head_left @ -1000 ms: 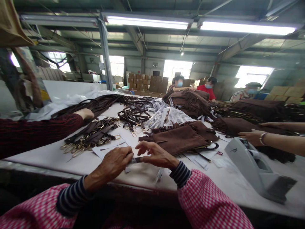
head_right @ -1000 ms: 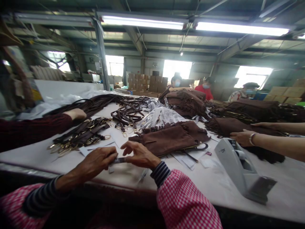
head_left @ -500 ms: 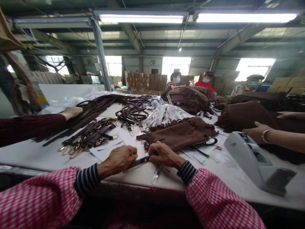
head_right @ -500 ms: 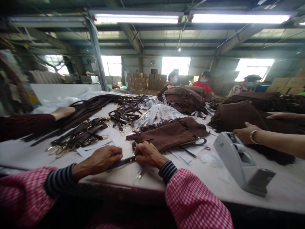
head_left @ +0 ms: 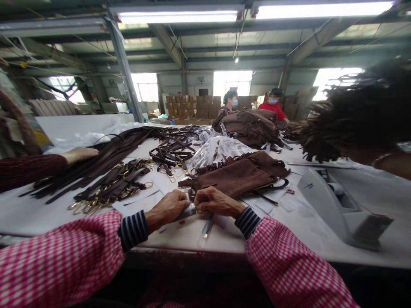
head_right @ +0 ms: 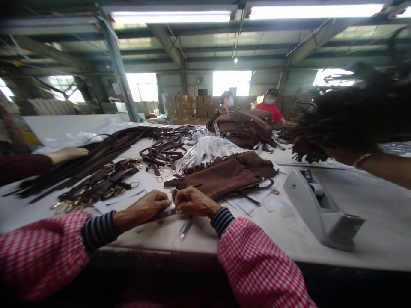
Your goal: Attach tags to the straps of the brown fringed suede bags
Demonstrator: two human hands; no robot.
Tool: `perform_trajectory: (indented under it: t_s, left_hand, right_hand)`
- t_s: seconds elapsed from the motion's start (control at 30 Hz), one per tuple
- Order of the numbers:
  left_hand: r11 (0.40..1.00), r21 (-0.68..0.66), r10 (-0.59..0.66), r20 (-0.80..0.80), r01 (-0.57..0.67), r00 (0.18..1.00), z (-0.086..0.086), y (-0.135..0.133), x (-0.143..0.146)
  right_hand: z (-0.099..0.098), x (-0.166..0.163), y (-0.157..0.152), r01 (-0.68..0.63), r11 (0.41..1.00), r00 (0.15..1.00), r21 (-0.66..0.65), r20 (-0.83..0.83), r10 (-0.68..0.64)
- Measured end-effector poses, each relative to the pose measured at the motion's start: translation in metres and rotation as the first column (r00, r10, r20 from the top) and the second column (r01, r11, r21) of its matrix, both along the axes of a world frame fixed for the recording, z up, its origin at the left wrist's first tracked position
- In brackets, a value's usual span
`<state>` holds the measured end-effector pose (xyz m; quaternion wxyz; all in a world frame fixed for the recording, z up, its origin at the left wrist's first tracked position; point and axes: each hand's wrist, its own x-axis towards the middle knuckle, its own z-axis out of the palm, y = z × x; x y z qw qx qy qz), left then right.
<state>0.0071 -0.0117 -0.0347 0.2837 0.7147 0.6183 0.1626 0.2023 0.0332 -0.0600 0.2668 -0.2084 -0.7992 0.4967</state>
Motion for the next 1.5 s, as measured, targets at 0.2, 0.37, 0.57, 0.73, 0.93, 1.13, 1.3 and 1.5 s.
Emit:
perform_trajectory:
  t_s: [0.2, 0.37, 0.57, 0.73, 0.93, 1.13, 1.3, 1.5]
  left_hand:
    - [0.998, 0.050, 0.027, 0.025, -0.028, 0.999, 0.003, 0.016, 0.016]
    - [0.997, 0.076, 0.015, 0.098, -0.022, 0.995, 0.000, 0.026, 0.011]
    - [0.995, -0.085, 0.068, 0.267, -0.046, 0.961, -0.014, 0.041, 0.012]
    - [0.982, -0.188, 0.075, 0.316, -0.015, 0.946, -0.009, 0.038, 0.009]
    - [0.959, -0.284, 0.053, 0.265, 0.025, 0.963, 0.006, 0.027, -0.020]
    - [0.943, -0.331, 0.055, 0.228, 0.024, 0.972, 0.005, 0.021, -0.029]
    - [0.979, -0.201, 0.028, 0.194, 0.012, 0.981, 0.006, 0.017, -0.022]
    - [0.991, 0.103, -0.085, 0.043, 0.080, 0.995, 0.000, 0.008, -0.023]
  right_hand:
    - [-0.005, -0.001, -0.005, 0.213, 0.972, 0.977, 0.097, 0.000, -0.214]
    - [0.002, 0.006, -0.024, 0.309, 0.910, 0.949, 0.277, -0.024, -0.315]
    - [-0.004, -0.011, -0.038, 0.226, 0.598, 0.882, 0.769, 0.099, -0.461]
    - [-0.020, -0.026, -0.035, 0.163, 0.424, 0.843, 0.891, 0.097, -0.528]
    - [-0.024, -0.025, -0.034, 0.095, 0.351, 0.854, 0.932, 0.104, -0.509]
    - [-0.020, -0.022, -0.039, 0.016, 0.246, 0.877, 0.969, 0.105, -0.469]
    - [-0.020, -0.021, -0.039, -0.017, 0.200, 0.879, 0.980, 0.110, -0.463]
    - [-0.021, -0.023, -0.034, 0.005, 0.314, 0.873, 0.949, 0.149, -0.465]
